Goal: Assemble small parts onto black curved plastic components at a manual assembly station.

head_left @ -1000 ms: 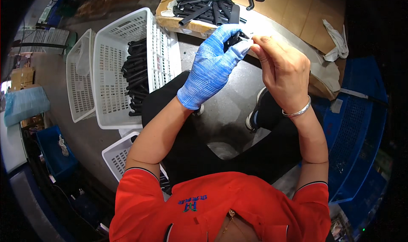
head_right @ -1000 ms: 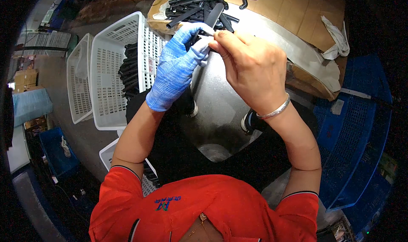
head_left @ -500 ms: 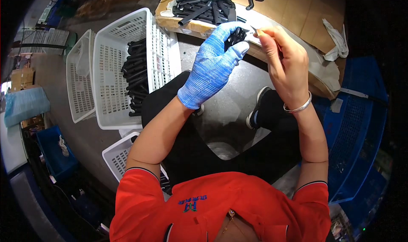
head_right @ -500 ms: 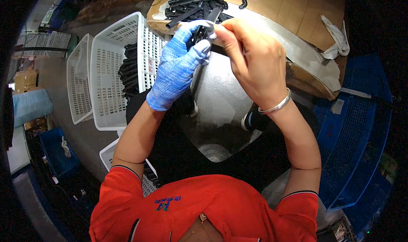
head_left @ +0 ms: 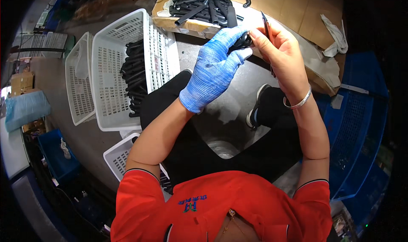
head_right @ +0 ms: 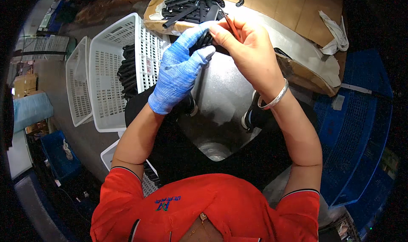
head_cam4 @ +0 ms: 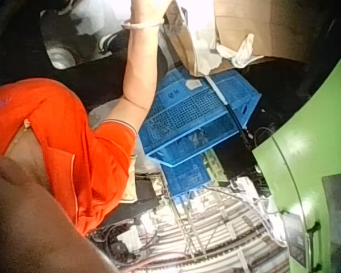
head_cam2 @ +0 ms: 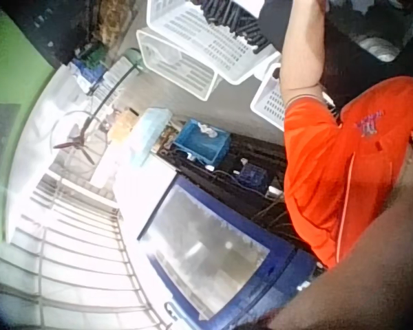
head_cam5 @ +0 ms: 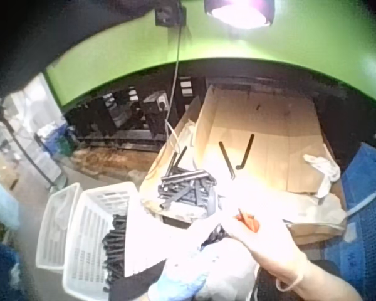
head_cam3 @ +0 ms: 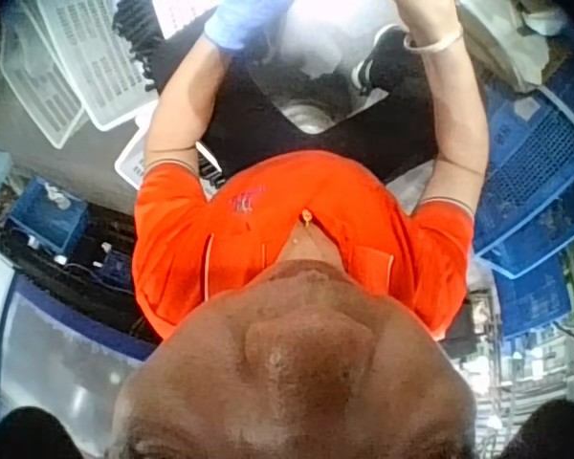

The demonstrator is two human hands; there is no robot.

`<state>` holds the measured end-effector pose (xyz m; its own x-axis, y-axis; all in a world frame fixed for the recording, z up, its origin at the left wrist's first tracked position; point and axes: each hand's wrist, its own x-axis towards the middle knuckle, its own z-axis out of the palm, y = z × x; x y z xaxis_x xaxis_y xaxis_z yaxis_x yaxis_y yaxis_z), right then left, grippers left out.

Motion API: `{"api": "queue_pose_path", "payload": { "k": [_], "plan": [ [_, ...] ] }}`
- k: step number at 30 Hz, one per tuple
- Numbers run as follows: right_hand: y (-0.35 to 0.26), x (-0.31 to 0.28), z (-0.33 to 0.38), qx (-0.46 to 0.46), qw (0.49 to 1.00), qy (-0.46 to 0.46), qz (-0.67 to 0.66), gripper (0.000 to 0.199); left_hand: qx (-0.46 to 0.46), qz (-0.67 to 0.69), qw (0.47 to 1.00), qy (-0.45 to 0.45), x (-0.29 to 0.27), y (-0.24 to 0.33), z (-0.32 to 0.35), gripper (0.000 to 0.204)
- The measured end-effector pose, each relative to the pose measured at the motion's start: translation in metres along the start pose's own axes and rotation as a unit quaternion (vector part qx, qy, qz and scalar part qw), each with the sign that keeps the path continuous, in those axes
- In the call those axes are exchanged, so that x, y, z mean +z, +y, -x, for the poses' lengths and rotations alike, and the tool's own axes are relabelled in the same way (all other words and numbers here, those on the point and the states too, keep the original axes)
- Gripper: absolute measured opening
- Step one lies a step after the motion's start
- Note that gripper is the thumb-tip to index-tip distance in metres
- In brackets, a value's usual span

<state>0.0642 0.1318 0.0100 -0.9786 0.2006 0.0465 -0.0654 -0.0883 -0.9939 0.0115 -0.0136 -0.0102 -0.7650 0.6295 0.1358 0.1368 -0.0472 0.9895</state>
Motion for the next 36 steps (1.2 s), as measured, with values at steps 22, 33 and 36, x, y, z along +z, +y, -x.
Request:
{"api": "queue_pose_path", "payload": {
  "k": [22,33,36],
  "plan": [
    [-0.001,0.008,0.008,-0.090,0.978,0.081,0.170,0.012,0.072,-0.084,0.993,0.039,-0.001,-0.002,-0.003,0.034],
    [0.006,-0.005,0.000,-0.062,0.991,0.043,0.112,0.011,0.056,-0.075,0.995,0.037,0.001,-0.005,-0.002,0.033],
    [0.004,-0.003,0.000,-0.064,0.995,0.033,0.074,0.012,0.059,-0.096,0.993,0.038,0.000,-0.004,-0.003,0.033]
  ]
}}
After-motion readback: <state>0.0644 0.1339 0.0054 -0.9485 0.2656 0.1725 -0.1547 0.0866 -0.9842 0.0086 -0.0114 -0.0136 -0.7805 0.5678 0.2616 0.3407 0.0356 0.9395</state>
